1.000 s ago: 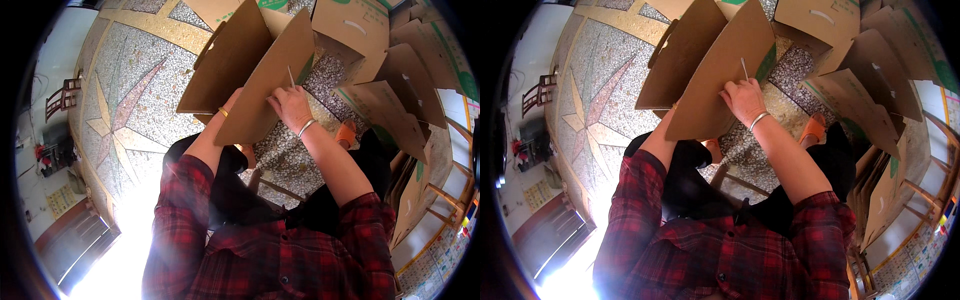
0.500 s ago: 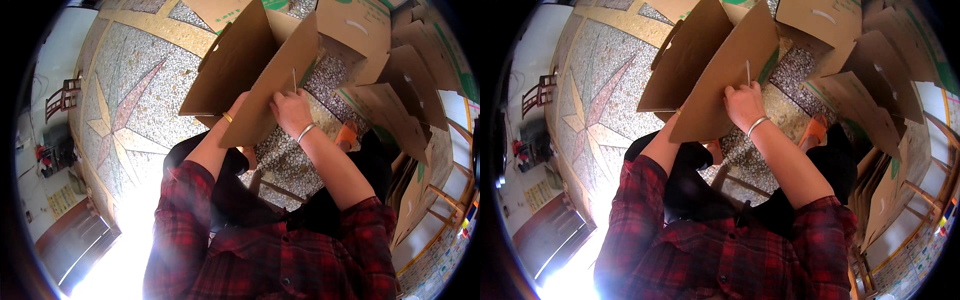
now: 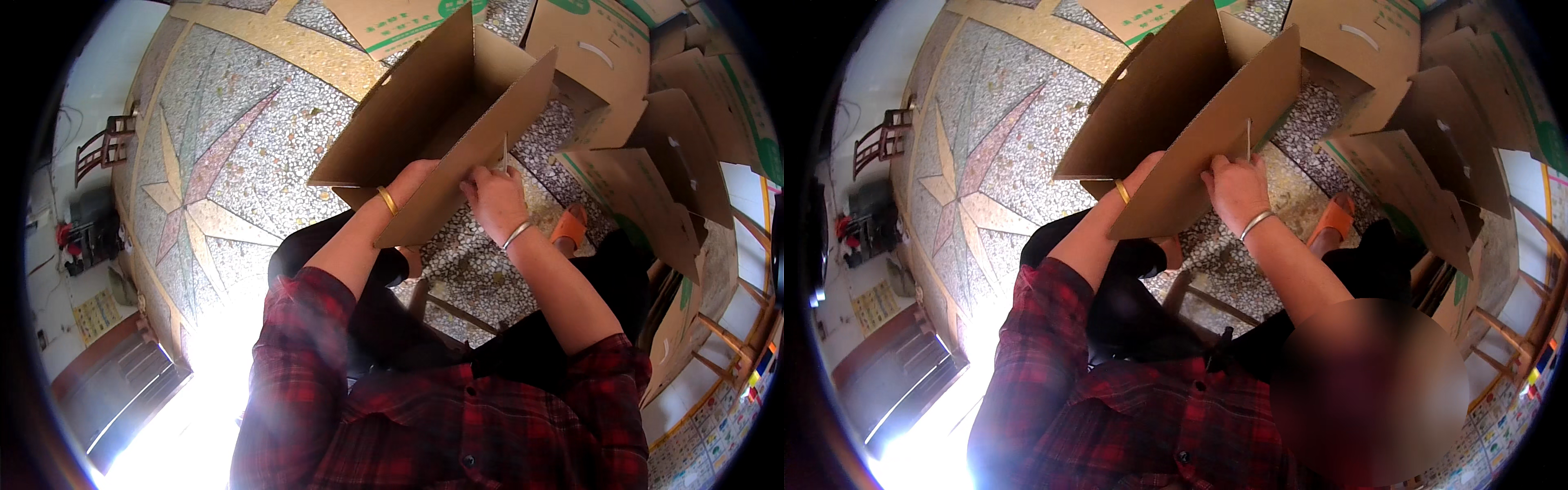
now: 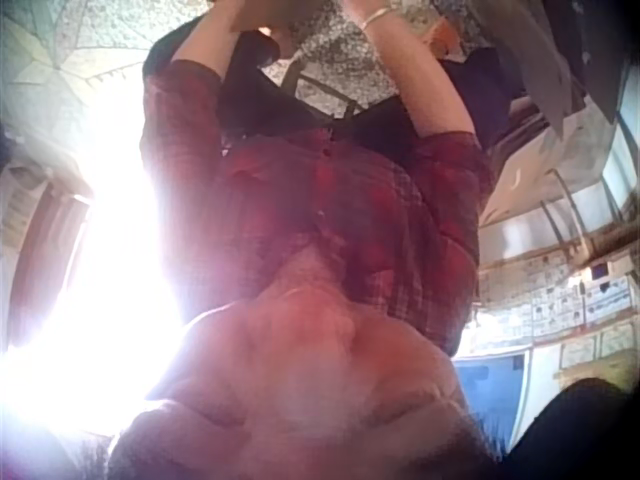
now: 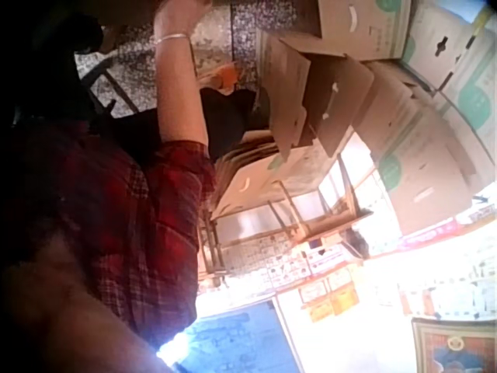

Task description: The person sits on the floor and assembles flat-packed cardboard boxes. They fold the side flaps, insert white plastic handles into the designated slots, and secure the box structure. The person repeats this process for multiple boxes, stacking the finished ones nearby.

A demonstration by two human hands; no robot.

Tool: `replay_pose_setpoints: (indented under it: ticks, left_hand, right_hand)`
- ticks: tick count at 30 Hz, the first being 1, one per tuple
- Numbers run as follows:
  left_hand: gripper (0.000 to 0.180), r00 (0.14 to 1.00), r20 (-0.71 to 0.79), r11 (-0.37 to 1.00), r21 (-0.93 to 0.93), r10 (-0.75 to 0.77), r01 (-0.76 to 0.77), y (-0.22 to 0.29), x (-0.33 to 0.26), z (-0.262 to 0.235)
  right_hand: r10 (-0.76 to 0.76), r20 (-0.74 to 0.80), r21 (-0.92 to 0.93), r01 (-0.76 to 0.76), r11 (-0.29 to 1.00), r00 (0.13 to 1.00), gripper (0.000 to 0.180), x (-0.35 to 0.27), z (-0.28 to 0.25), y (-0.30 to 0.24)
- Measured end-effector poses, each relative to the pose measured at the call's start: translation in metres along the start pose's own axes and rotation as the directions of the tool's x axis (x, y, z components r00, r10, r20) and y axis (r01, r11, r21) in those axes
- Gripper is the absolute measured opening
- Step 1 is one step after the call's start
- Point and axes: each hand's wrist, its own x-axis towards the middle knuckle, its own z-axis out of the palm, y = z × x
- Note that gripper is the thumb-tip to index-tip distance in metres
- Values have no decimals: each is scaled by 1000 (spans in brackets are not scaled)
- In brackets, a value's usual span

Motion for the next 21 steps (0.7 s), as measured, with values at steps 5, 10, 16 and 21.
replay_pose_setpoints:
  ticks: [5, 10, 16, 21]
  left_hand:
    - [22, 1000, 7, 992, -120, -28, 29, -12, 3, 0]
    - [25, 999, -6, 995, 85, 46, -45, -7, 4, 5]
    - [30, 993, 18, 967, 227, 113, -114, -16, 4, 17]
    - [27, 994, -44, 972, 218, 104, -92, -22, 4, 19]
  right_hand:
    - [-172, -61, -94, 166, 982, 983, 15, 0, -3, 9]
    - [-302, 40, -37, 304, 952, 952, 13, -3, 1, 26]
    - [-358, 140, -108, 374, 921, 923, 13, -19, -9, 20]
    - [-281, 74, -111, 288, 951, 957, 15, -24, -3, 9]
